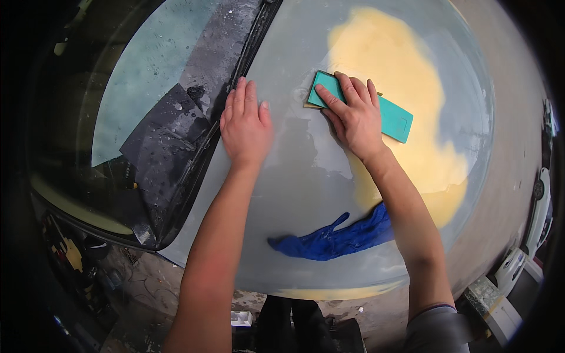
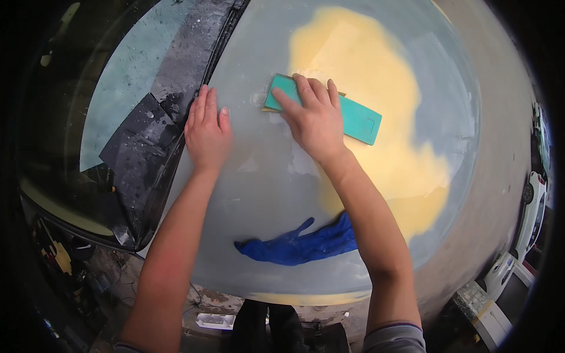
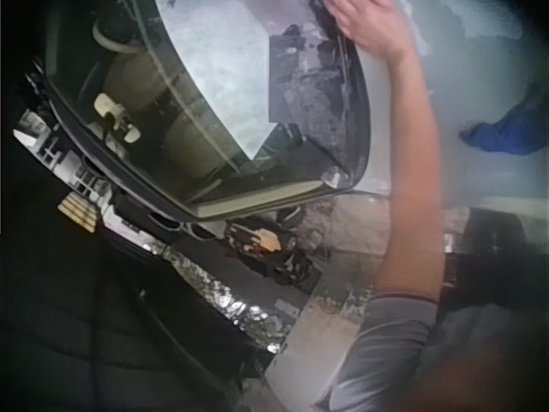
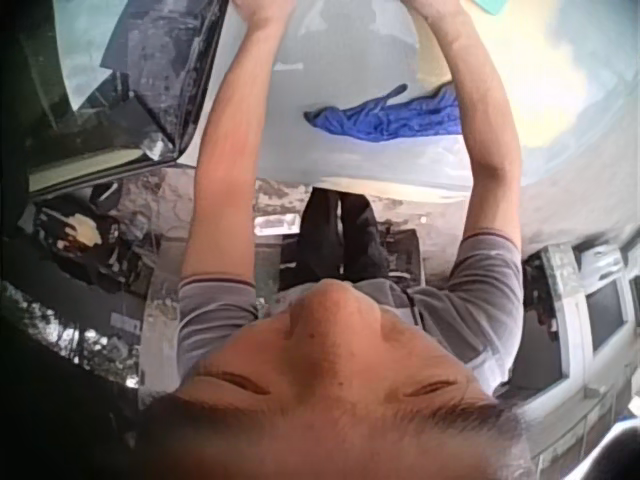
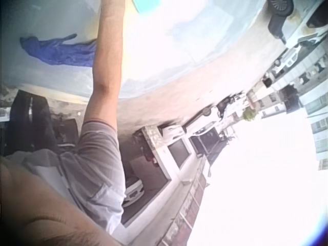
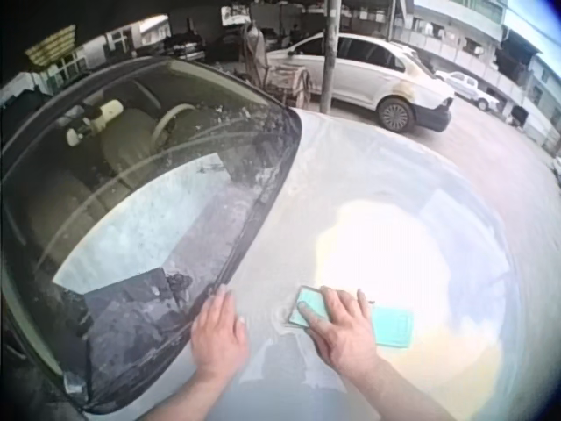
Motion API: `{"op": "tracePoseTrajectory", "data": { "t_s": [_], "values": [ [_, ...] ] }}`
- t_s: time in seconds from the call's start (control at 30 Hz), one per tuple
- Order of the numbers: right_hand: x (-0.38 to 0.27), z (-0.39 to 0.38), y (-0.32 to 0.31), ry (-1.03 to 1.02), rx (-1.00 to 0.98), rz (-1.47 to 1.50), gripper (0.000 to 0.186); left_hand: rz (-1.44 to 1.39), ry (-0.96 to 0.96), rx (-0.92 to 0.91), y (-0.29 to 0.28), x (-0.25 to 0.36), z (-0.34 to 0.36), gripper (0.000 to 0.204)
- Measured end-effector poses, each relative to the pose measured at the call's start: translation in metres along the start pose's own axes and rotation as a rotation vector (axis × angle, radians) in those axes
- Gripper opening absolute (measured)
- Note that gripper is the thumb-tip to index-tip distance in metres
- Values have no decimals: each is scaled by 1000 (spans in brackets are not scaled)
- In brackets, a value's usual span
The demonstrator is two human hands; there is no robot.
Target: The person sands a yellow spot on a car hood using a sanding block and wipes the surface with a blue cloth. They repeatedly dip the cloth in a bucket of water and continue sanding and wiping the same area.
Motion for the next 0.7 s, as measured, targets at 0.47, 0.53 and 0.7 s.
{"op": "tracePoseTrajectory", "data": {
  "t_s": [0.47,0.53,0.7],
  "values": [
    [-15,-27,1,124,-59,60,50,45,-29,-50,0,-13,-8,58],
    [-29,-91,-8,141,-132,77,52,69,-39,-61,-2,-19,-9,58],
    [-1,26,12,104,-21,41,50,14,-9,-38,-3,-3,-1,59]
  ]
}}
Point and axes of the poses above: each hand's wrist, its own z-axis towards the middle knuckle, its own y-axis out of the palm, x = y × z, the point moved 5 cm from there along z, towards the middle knuckle, and after that the axes turned 6 degrees about y, right-handed, at the moved point
